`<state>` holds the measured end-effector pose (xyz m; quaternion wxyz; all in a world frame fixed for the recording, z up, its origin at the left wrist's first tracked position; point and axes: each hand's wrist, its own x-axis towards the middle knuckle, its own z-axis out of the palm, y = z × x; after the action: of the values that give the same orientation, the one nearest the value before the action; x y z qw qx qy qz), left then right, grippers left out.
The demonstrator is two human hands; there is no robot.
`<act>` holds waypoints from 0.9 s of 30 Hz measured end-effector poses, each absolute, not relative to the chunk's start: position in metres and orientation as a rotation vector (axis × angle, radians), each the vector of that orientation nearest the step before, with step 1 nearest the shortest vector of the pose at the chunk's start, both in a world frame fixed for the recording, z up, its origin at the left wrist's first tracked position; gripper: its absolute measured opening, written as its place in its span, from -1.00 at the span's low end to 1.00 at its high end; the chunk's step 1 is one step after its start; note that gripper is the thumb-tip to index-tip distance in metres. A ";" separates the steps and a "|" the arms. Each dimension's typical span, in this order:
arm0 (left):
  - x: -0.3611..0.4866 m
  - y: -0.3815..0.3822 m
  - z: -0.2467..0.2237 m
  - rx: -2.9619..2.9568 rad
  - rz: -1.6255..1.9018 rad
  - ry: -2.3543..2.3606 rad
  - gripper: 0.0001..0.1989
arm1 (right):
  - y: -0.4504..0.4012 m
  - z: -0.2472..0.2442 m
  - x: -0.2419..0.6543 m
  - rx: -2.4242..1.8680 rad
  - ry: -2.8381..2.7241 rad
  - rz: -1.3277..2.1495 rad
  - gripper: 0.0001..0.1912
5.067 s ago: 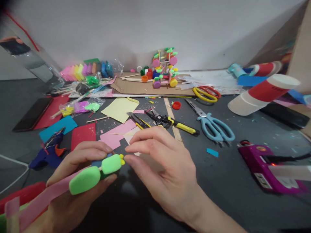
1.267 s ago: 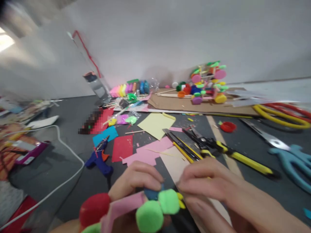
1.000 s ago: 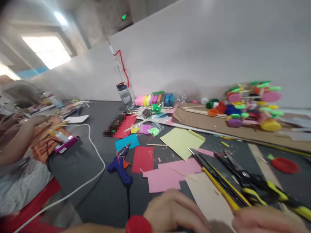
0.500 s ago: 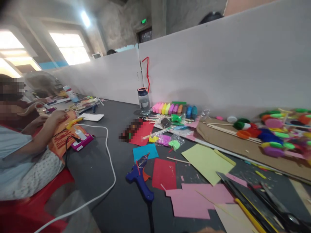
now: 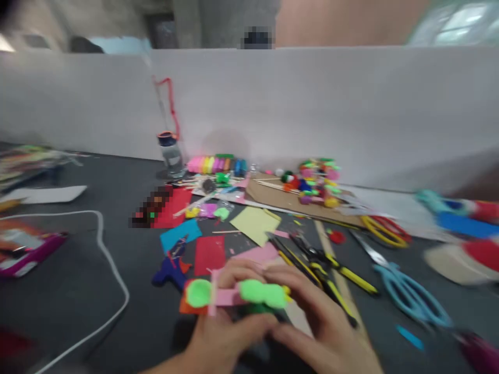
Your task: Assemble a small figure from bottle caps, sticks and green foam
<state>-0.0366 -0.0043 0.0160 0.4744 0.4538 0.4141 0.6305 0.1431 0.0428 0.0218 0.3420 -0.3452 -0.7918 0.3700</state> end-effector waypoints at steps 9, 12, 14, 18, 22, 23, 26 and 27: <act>-0.038 -0.019 0.022 0.991 1.301 0.965 -0.76 | 0.024 0.045 0.128 -0.894 -1.940 1.065 -0.71; -0.029 -0.019 0.024 0.948 1.314 0.930 -0.68 | 0.017 0.045 0.133 -0.936 -1.948 0.994 -0.71; -0.023 -0.020 0.023 0.862 1.281 0.856 -0.52 | 0.014 0.044 0.135 -0.987 -1.954 0.926 -0.73; -0.020 -0.035 0.012 0.734 1.120 0.802 -0.33 | 0.015 0.029 0.144 -1.167 -1.912 0.718 -0.75; -0.043 -0.059 0.006 0.944 0.896 0.929 -0.50 | 0.024 0.003 0.162 -1.309 -1.886 0.499 -0.74; -0.053 -0.061 0.009 1.023 0.878 0.962 -0.59 | 0.027 -0.003 0.165 -1.311 -1.894 0.453 -0.73; -0.095 -0.051 0.026 1.451 1.062 1.453 -0.82 | 0.037 -0.017 0.170 -1.232 -1.956 0.364 -0.74; -0.114 -0.043 0.031 1.490 1.141 1.635 -0.82 | 0.041 -0.021 0.170 -1.206 -1.958 0.329 -0.74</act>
<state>-0.1140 -0.0427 0.0311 0.3205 0.5669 0.6222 0.4343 0.1705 0.0411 -0.0209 0.3978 -0.4763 -0.7733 0.1298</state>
